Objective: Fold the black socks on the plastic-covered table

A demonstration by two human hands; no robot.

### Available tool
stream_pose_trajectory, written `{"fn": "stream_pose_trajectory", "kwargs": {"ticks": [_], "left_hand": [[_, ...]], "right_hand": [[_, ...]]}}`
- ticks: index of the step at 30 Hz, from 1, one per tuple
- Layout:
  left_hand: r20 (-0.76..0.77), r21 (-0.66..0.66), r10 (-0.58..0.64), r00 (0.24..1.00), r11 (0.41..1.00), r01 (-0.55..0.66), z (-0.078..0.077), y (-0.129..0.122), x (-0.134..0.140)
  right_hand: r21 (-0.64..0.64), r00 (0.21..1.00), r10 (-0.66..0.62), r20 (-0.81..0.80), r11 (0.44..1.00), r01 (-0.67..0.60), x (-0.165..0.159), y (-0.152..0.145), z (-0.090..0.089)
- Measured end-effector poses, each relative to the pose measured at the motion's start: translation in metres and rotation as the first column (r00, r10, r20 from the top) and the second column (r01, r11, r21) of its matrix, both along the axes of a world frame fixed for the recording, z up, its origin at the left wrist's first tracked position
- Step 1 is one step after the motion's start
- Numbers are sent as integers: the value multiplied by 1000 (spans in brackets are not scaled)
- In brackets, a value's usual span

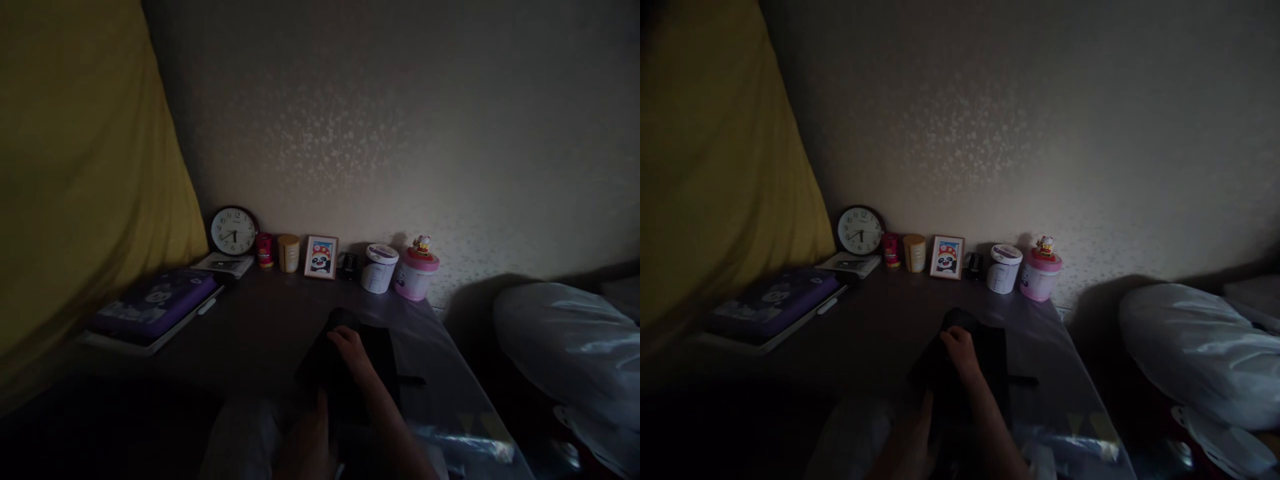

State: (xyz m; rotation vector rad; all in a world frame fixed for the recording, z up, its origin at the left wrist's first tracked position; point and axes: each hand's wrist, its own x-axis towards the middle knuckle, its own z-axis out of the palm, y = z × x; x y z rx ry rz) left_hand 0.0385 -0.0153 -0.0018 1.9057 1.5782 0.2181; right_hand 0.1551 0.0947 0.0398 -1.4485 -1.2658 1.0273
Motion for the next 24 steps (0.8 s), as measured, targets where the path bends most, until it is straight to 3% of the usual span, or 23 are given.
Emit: {"fn": "stream_pose_trajectory", "kwargs": {"ticks": [4, 11, 16, 21, 24], "left_hand": [[-11, 7, 23, 1000, 1000, -23, -10, -1, 0], [181, 56, 86, 980, 994, -97, -11, -5, -2], [379, 174, -26, 925, 984, -43, -11, -5, -7], [461, 84, -51, 886, 996, 13, -8, 6, -11], [436, 46, -34, 899, 999, 16, -1, 10, -8]], "right_hand": [[14, 999, 1, 47, 1000, -1, -2, 4, -10], [-42, 998, 7, 55, 999, -4, -2, 10, -15], [-66, 998, 33, 60, 997, -29, -1, 11, -11], [-103, 996, 69, 65, 993, -62, -2, 11, -10], [-127, 992, 121, 47, 985, -114, -4, 9, -10]]}}
